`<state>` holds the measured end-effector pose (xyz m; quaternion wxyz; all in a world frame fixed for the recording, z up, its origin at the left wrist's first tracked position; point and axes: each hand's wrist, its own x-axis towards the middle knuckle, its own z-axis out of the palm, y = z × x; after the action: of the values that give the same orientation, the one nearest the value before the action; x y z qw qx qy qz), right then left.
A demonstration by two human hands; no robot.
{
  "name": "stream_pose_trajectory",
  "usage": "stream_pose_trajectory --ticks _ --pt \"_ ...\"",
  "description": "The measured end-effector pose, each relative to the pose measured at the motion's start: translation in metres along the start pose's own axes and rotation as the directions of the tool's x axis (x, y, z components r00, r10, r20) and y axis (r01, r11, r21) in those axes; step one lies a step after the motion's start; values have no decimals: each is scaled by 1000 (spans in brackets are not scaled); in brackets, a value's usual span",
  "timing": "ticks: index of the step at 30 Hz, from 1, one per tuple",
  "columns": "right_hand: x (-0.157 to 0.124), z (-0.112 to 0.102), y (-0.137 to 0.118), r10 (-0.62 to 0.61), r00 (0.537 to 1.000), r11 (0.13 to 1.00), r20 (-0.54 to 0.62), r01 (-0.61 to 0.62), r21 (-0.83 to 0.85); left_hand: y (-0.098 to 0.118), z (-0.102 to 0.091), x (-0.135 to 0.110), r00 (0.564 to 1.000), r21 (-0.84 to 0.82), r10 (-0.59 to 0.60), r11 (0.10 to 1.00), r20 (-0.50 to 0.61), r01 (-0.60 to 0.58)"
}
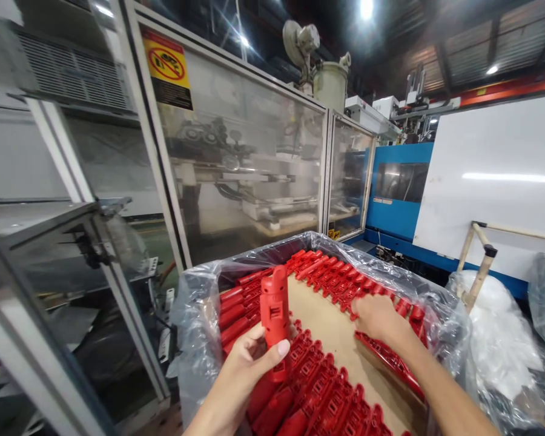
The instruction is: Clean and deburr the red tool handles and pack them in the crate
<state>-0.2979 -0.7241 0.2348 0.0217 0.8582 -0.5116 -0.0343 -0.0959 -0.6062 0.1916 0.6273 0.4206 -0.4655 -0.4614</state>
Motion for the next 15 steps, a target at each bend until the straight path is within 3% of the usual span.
stream_pose_trajectory --ticks 3,6,12,15 --pt "4 17 -11 28 982 990 187 -1 -141 1 0 0 999 -112 -39 993 -37 34" --pt "5 27 -22 52 966 970 252 11 -241 0 0 1 997 -180 -53 983 -50 44" --pt "13 49 -25 80 973 945 214 -6 -326 1 1 -1 998 -221 -46 975 -43 36" --pt "20 62 -23 12 985 958 172 38 -285 2 1 -3 999 -233 -35 972 -35 26"
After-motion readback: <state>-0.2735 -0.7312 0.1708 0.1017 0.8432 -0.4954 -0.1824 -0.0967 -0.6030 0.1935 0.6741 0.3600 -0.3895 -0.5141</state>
